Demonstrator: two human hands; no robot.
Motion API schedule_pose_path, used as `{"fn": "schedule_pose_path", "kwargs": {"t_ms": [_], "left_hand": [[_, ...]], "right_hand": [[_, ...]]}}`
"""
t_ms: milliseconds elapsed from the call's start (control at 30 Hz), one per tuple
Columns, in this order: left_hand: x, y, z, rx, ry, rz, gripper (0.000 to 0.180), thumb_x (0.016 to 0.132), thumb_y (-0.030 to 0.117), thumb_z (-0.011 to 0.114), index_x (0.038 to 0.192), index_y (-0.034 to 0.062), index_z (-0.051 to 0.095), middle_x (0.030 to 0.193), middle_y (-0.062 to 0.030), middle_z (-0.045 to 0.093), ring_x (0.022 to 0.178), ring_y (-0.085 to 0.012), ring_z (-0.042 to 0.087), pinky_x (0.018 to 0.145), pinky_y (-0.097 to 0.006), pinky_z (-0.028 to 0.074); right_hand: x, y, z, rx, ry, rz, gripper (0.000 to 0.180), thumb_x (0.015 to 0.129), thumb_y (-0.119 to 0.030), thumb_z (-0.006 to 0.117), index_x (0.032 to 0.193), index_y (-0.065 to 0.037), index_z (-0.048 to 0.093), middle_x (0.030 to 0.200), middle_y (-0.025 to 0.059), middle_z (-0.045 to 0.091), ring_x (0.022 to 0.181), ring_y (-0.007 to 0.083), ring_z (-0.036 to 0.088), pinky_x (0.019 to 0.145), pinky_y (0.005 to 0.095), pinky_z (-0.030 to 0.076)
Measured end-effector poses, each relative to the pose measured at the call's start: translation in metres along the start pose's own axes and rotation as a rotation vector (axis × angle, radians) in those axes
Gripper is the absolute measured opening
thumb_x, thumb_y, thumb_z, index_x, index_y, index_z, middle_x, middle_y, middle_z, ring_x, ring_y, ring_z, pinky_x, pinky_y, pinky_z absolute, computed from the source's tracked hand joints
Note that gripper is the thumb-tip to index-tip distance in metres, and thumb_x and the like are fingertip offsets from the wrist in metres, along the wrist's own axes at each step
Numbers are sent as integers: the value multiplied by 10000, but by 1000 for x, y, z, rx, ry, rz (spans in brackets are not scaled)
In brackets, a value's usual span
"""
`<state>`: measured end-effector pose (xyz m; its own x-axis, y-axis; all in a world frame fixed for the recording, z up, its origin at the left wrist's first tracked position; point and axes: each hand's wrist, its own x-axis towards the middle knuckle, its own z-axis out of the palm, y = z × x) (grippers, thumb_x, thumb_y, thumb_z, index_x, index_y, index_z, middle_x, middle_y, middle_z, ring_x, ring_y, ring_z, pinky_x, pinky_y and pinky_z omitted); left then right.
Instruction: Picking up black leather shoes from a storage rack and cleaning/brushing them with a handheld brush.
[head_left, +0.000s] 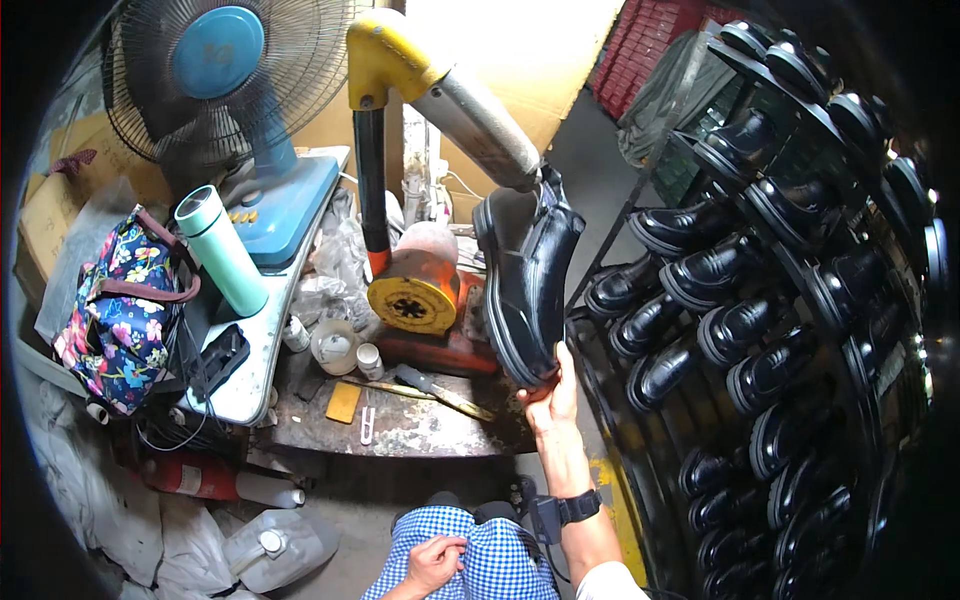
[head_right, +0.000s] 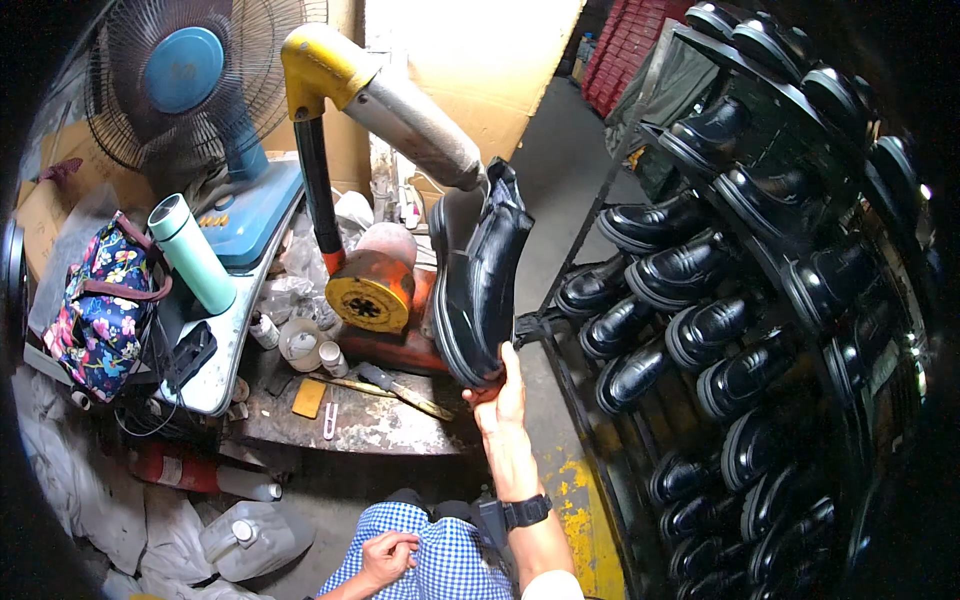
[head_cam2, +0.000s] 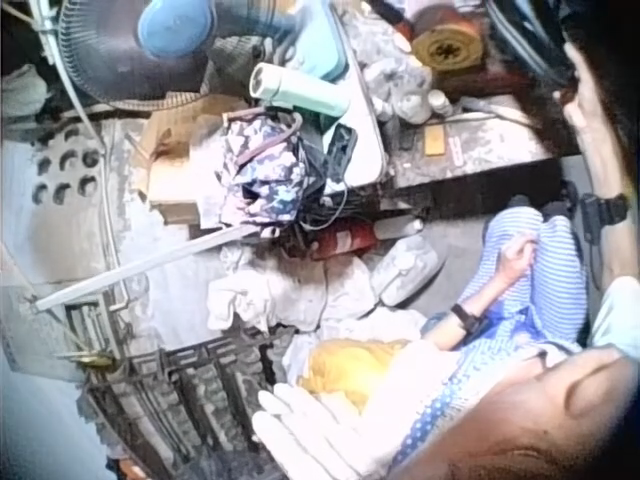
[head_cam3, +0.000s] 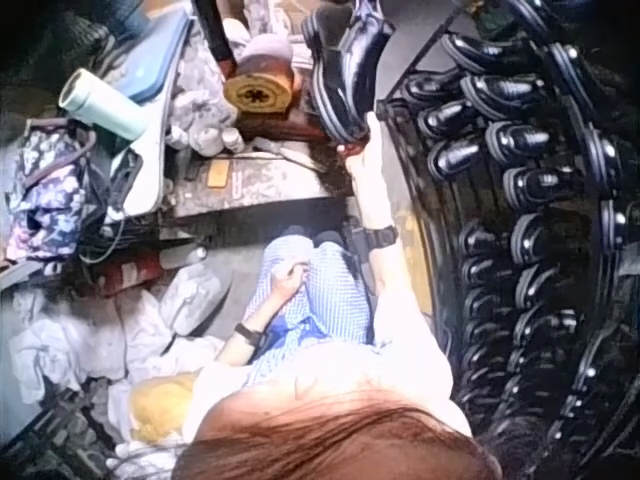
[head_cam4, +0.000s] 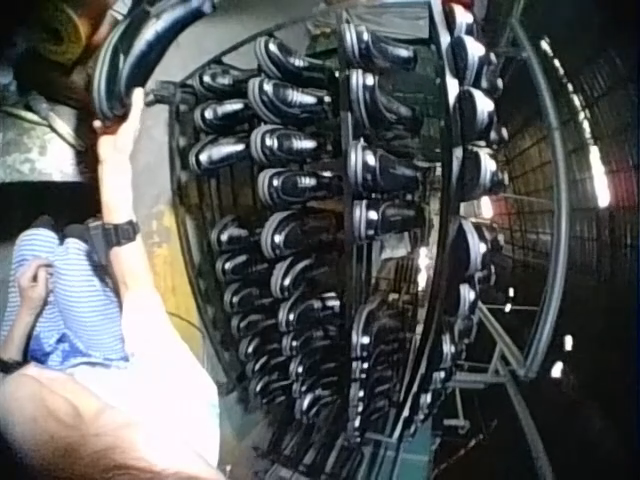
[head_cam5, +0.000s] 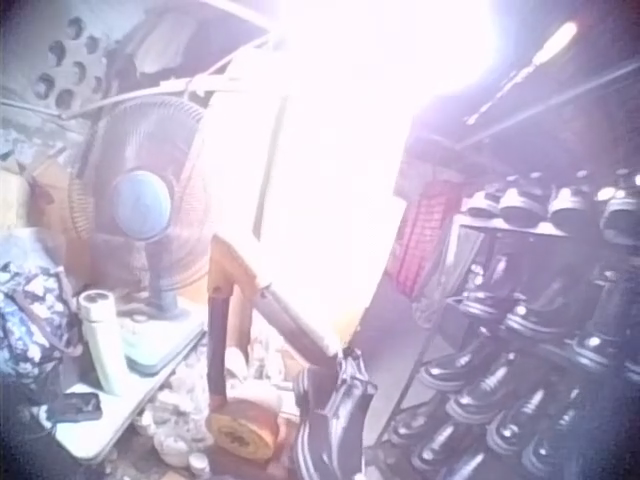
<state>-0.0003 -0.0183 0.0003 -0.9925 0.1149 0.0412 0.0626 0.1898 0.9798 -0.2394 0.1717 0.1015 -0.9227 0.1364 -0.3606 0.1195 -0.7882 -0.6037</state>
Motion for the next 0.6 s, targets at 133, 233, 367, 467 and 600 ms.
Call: {"fn": "schedule_pose_path", "kwargs": {"t_ms": [133,233,367,467,600], "left_hand": [[-1,3,1,-30,4,-34,195,819,-53,461,821,-33,655,722,-110,651,534,-134,642,464,-226,511],[-2,3,-1,-27,0,-76,164,823,-49,491,860,-38,650,747,-120,650,550,-138,643,478,-232,518],[19,11,-1,-215,83,-117,155,844,-47,494,949,-34,606,730,-102,624,483,-129,597,457,-231,497],[80,67,-4,200,259,486,310,754,-75,606,1054,3,589,1031,-150,553,748,-174,603,575,-250,494],[127,119,20,204,185,650,489,639,108,771,1102,61,622,1197,-172,465,1074,-299,485,896,-359,421]], "right_hand": [[-29,8,-55,-35,6,-45,328,848,-390,585,983,-92,575,813,60,652,621,182,633,409,305,485],[-68,8,-93,-159,-39,-112,313,871,-317,555,1003,-33,557,826,101,648,638,196,641,445,312,520],[-127,0,-134,-223,-5,-130,345,816,-336,611,993,-41,588,784,88,649,585,207,629,402,325,499],[-170,-10,-149,-254,-16,-105,520,772,-327,646,1126,30,513,910,111,631,637,184,625,445,284,515],[-214,-21,-153,-302,6,-101,577,733,-300,693,1137,66,504,1007,121,618,814,176,626,665,277,536]]}}
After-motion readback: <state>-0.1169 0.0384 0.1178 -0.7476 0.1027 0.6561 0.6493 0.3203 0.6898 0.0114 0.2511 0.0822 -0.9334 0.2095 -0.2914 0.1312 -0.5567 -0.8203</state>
